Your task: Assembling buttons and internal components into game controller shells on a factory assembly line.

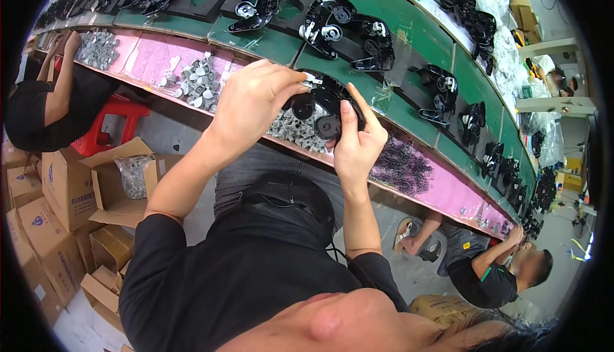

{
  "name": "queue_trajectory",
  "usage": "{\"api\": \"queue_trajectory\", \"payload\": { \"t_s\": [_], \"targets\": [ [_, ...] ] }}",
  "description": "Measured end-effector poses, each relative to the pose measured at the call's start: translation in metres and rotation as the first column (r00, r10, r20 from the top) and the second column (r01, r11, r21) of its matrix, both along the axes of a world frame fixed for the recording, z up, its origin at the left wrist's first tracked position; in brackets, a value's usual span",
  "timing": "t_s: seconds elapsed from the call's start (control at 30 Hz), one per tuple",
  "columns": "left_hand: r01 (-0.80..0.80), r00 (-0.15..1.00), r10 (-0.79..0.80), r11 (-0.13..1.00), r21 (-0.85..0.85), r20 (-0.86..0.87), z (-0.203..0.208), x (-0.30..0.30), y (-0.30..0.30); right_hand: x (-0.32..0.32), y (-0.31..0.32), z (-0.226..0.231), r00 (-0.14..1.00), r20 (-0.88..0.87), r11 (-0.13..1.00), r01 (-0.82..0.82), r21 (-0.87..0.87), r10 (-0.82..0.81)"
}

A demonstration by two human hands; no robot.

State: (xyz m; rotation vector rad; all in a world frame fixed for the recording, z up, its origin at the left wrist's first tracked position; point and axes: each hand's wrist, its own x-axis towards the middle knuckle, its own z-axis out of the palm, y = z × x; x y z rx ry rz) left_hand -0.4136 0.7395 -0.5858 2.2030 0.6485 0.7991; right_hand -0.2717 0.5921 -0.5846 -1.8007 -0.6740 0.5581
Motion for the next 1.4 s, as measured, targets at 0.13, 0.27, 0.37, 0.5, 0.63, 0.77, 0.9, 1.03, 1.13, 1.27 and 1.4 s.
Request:
{"api": "queue_trajectory", "payload": {
  "t_s": [0.13, 0.27, 0.37, 0.5, 0.63, 0.77, 0.9, 1.03, 1.13, 1.27, 1.4],
  "targets": [
    [0.011, 0.999, -0.016, 0.988, 0.154, 0.032, 0.004, -0.002, 0.008, 0.006, -0.002, 0.007, 0.989, -0.142, 0.994, -0.032, 0.108, 0.047],
    [0.363, 0.932, -0.362, 0.926, -0.104, 0.029, -0.007, -0.009, 0.034, 0.019, -0.006, -0.011, 0.988, 0.030, 0.975, -0.154, 0.159, 0.151],
    [0.419, 0.904, -0.426, 0.900, -0.120, -0.033, -0.004, -0.010, 0.033, 0.011, -0.010, 0.005, 0.960, -0.259, 0.990, -0.076, 0.115, 0.104],
    [0.381, 0.923, -0.379, 0.889, -0.255, 0.058, -0.009, -0.013, 0.028, 0.011, -0.009, 0.003, 0.983, -0.158, 0.991, -0.080, 0.109, 0.097],
    [0.295, 0.955, -0.286, 0.921, -0.254, 0.073, -0.010, -0.014, 0.019, 0.015, -0.006, -0.008, 0.978, -0.166, 0.983, -0.104, 0.152, 0.129],
    [0.277, 0.961, -0.271, 0.924, -0.263, 0.062, -0.011, -0.016, 0.020, 0.017, -0.006, -0.015, 0.985, -0.065, 0.977, -0.146, 0.154, 0.157],
    [0.284, 0.959, -0.276, 0.931, -0.230, 0.067, -0.016, -0.015, 0.025, 0.014, -0.006, -0.003, 0.952, -0.280, 0.991, -0.098, 0.093, 0.121],
    [0.297, 0.955, -0.294, 0.952, -0.079, 0.047, -0.015, -0.014, 0.024, 0.015, -0.006, 0.005, 0.903, -0.422, 0.996, -0.073, 0.042, 0.083],
    [0.296, 0.955, -0.296, 0.955, -0.022, 0.001, -0.016, -0.012, 0.022, 0.019, -0.007, -0.008, 0.945, -0.313, 0.995, -0.076, 0.067, 0.093],
    [0.267, 0.964, -0.267, 0.961, -0.074, 0.011, -0.024, -0.014, 0.020, 0.016, -0.005, -0.007, 0.922, -0.380, 0.997, -0.044, 0.070, 0.067],
    [0.274, 0.961, -0.268, 0.956, -0.104, 0.061, -0.027, -0.015, 0.016, 0.033, -0.010, -0.039, 0.978, 0.031, 0.955, -0.206, 0.213, 0.205]
  ]
}}
